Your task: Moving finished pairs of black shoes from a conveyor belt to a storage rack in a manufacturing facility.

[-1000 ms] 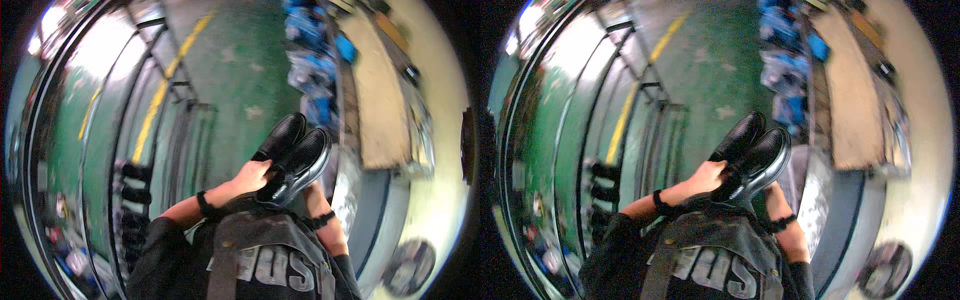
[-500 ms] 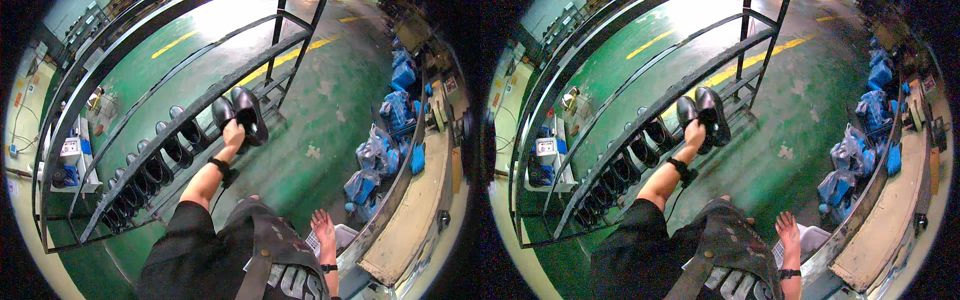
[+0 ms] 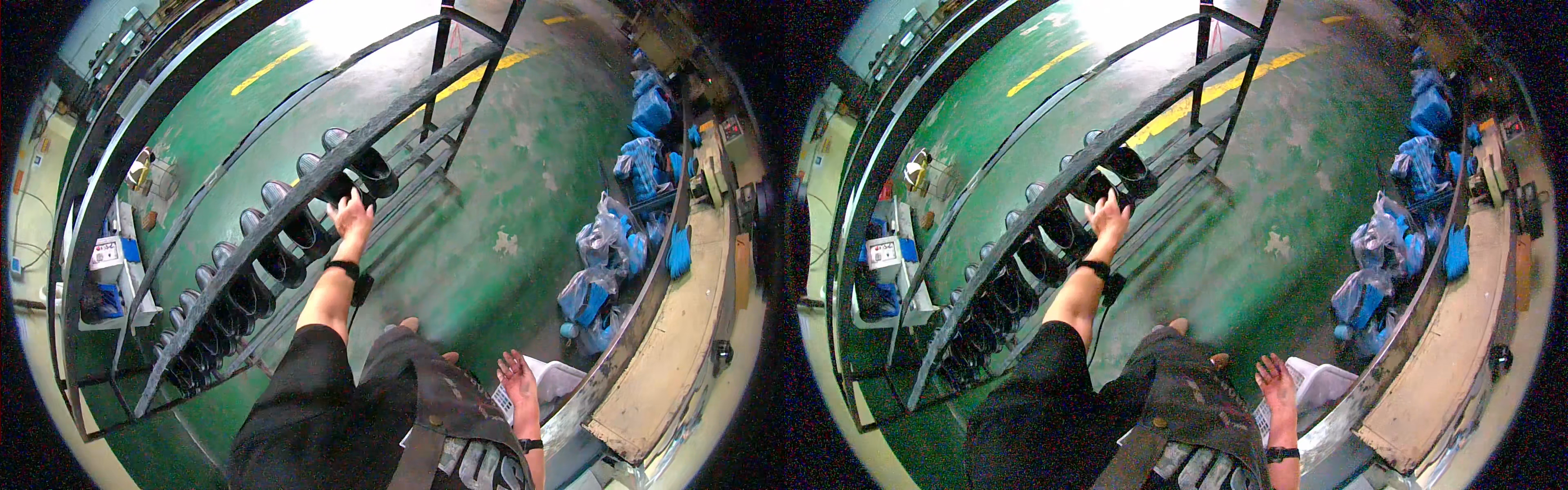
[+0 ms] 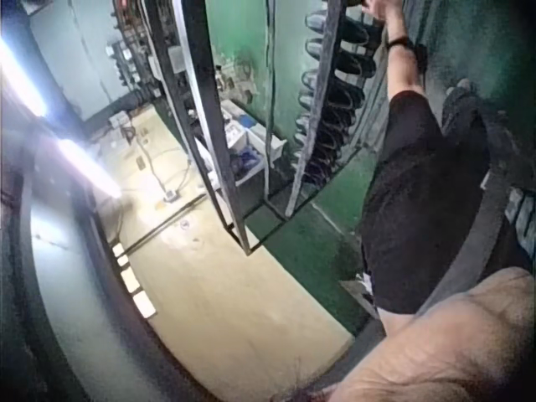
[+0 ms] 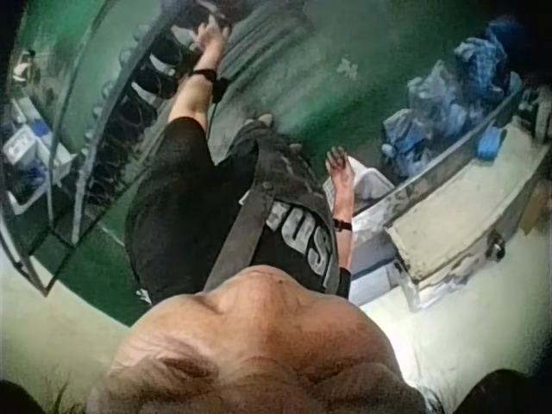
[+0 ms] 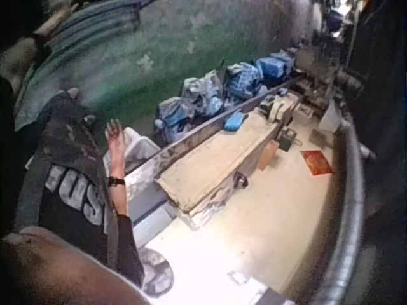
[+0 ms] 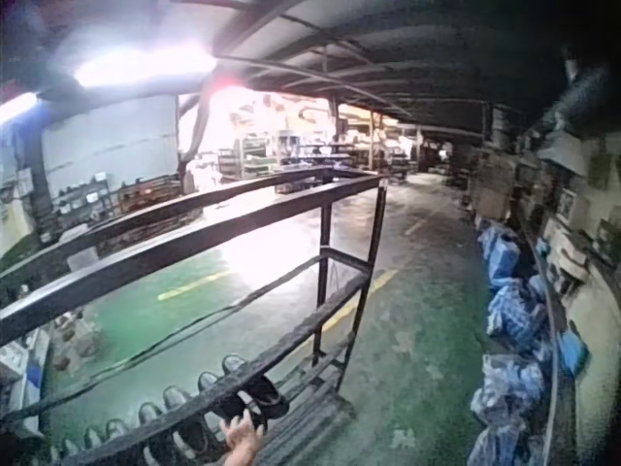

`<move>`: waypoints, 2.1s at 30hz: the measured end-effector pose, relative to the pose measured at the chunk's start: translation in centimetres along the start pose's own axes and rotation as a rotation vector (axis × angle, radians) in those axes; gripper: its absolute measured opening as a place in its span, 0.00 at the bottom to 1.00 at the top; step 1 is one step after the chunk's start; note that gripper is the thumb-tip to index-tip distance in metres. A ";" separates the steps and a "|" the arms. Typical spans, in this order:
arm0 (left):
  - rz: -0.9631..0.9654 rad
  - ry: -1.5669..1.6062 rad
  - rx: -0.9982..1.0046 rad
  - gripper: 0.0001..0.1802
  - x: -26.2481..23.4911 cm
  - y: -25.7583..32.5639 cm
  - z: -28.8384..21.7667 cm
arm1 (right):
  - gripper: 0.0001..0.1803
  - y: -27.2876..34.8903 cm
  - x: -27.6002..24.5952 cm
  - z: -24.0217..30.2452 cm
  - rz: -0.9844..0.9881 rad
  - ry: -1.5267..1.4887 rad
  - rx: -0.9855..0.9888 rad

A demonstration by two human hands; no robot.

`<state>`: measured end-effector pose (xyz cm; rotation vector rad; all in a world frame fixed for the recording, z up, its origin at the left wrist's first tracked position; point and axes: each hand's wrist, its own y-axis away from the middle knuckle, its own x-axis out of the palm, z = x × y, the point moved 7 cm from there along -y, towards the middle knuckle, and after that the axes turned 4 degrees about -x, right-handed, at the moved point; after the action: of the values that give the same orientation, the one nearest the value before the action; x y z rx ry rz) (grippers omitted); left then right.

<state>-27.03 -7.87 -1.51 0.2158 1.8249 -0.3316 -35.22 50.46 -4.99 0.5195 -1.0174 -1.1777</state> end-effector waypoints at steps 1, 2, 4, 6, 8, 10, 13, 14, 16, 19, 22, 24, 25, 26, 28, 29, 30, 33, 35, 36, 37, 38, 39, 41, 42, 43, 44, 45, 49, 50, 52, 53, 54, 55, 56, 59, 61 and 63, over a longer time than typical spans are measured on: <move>0.021 0.023 0.014 0.33 0.2 0.4 0.9 | 0.15 0.0 0.0 0.0 -0.004 -0.006 -0.002; 0.045 0.046 0.029 0.31 -0.3 0.7 1.2 | 0.17 0.0 -0.2 0.1 -0.007 0.017 -0.010; 0.105 0.164 -0.023 0.19 -0.6 0.7 1.4 | 0.20 -0.1 -0.9 0.1 -0.020 0.031 -0.022; 0.156 0.087 0.031 0.16 -0.6 0.2 1.4 | 0.20 0.0 -0.7 0.1 0.003 0.035 -0.045; 0.116 0.043 0.002 0.15 -0.8 0.1 1.6 | 0.19 0.3 -0.8 -0.1 -0.008 0.033 -0.054; 0.139 -0.015 0.023 0.14 -0.7 -0.3 1.4 | 0.18 0.5 -0.8 -0.2 -0.004 0.031 -0.073; 0.120 -0.004 0.038 0.13 -0.6 0.0 1.4 | 0.16 1.2 -1.0 -0.6 -0.047 -0.001 -0.066; 0.133 -0.009 0.025 0.14 -0.4 0.0 1.7 | 0.17 1.3 -1.4 -0.7 -0.071 0.028 -0.074; 0.146 -0.021 0.008 0.15 0.0 0.2 2.4 | 0.18 1.5 -2.7 -1.4 -0.066 0.027 -0.079; 0.149 -0.015 0.059 0.26 -0.4 1.1 2.0 | 0.17 1.8 -6.1 -3.0 -0.112 0.101 -0.068; -0.042 -0.085 0.101 0.38 -1.7 3.2 1.7 | 0.23 2.0 -10.6 -5.0 -0.170 0.225 -0.067; -0.075 -0.085 0.103 0.41 -2.4 5.3 2.0 | 0.21 2.2 -12.5 -6.1 -0.204 0.320 -0.033; -0.062 -0.112 0.099 0.41 -2.6 6.1 2.8 | 0.19 2.2 -13.9 -6.5 -0.284 0.377 -0.028; -0.075 -0.116 0.057 0.40 -3.7 7.0 4.0 | 0.19 2.3 -13.8 -6.9 -0.273 0.389 -0.025; -0.131 -0.085 -0.065 0.38 -4.0 8.2 8.1 | 0.17 2.6 -13.9 -7.7 -0.259 0.424 0.000; -0.116 -0.068 -0.063 0.32 -3.4 8.6 11.2 | 0.17 2.5 -13.4 -8.1 -0.180 0.405 0.012; 0.118 0.022 -0.011 0.27 -3.7 8.6 11.5 | 0.17 2.3 -14.0 -8.3 -0.172 0.413 0.006; 0.137 0.028 0.240 0.27 -5.4 10.0 11.3 | 0.20 2.0 -14.3 -9.4 -0.086 0.522 0.009; 0.110 0.045 0.264 0.26 -6.0 12.1 11.4 | 0.20 1.9 -14.4 -9.8 -0.051 0.503 -0.035; 0.139 0.094 0.266 0.25 -5.8 13.6 11.4 | 0.21 2.5 -14.8 -10.2 -0.038 0.477 -0.070; 0.278 0.146 0.196 0.25 -4.8 15.8 11.6 | 0.20 3.0 -15.2 -10.4 0.000 0.474 -0.103; 0.378 0.179 0.189 0.24 -3.8 18.7 11.8 | 0.20 4.1 -16.2 -11.1 0.006 0.469 -0.103; 0.455 0.126 0.176 0.23 -2.2 21.8 12.9 | 0.19 4.8 -16.9 -11.2 0.003 0.515 -0.155; 0.527 0.157 0.315 0.20 0.3 29.7 14.2 | 0.19 6.6 -19.5 -11.5 -0.042 0.633 -0.253; 0.762 0.119 0.313 0.19 1.5 33.8 11.9 | 0.19 6.7 -26.5 -11.3 -0.188 0.787 -0.454; 0.770 0.262 0.488 0.17 3.4 37.9 12.7 | 0.19 7.0 -32.4 -11.5 -0.308 0.945 -0.642; 1.023 0.050 0.574 0.16 4.2 42.7 12.0 | 0.20 10.1 -36.9 -12.1 -0.429 1.082 -0.786; 1.028 0.186 0.587 0.15 5.4 46.8 15.9 | 0.21 12.4 -37.5 -11.8 -0.480 1.222 -0.932; 1.236 0.117 0.264 0.22 5.1 60.5 28.2 | 0.29 21.7 -45.0 -13.9 -1.095 1.425 -0.538; 1.419 0.214 0.058 0.21 5.2 62.3 27.3 | 0.30 24.8 -57.7 -15.7 -1.327 1.160 -0.454; 1.332 0.230 -0.148 0.23 3.4 65.6 33.9 | 0.29 23.4 -53.4 -15.7 -1.243 1.222 -0.434; 1.309 0.274 -0.303 0.24 3.6 67.6 37.5 | 0.29 23.1 -52.7 -15.1 -1.215 1.297 -0.418; 1.306 0.290 -0.322 0.24 3.1 69.2 38.4 | 0.29 23.3 -53.0 -14.9 -1.211 1.372 -0.401; 1.298 0.308 -0.452 0.24 2.7 70.6 39.6 | 0.28 23.6 -53.4 -14.7 -1.208 1.443 -0.383; 1.280 0.323 -0.577 0.24 1.8 71.1 40.4 | 0.28 23.4 -53.0 -14.8 -1.202 1.504 -0.367; 1.209 0.407 -0.444 0.23 0.9 70.9 38.1 | 0.28 22.1 -52.9 -15.4 -1.202 1.662 -0.318; 1.130 0.449 -0.312 0.22 0.6 69.9 36.6 | 0.27 21.3 -52.5 -16.3 -1.200 1.754 -0.277; 1.063 0.442 -0.184 0.22 0.4 69.1 34.7 | 0.27 21.2 -52.3 -17.8 -1.206 1.845 -0.219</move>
<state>26.22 45.61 -18.45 1.1319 1.8753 0.6715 -11.14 103.30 -16.36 1.6517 1.1716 -1.0956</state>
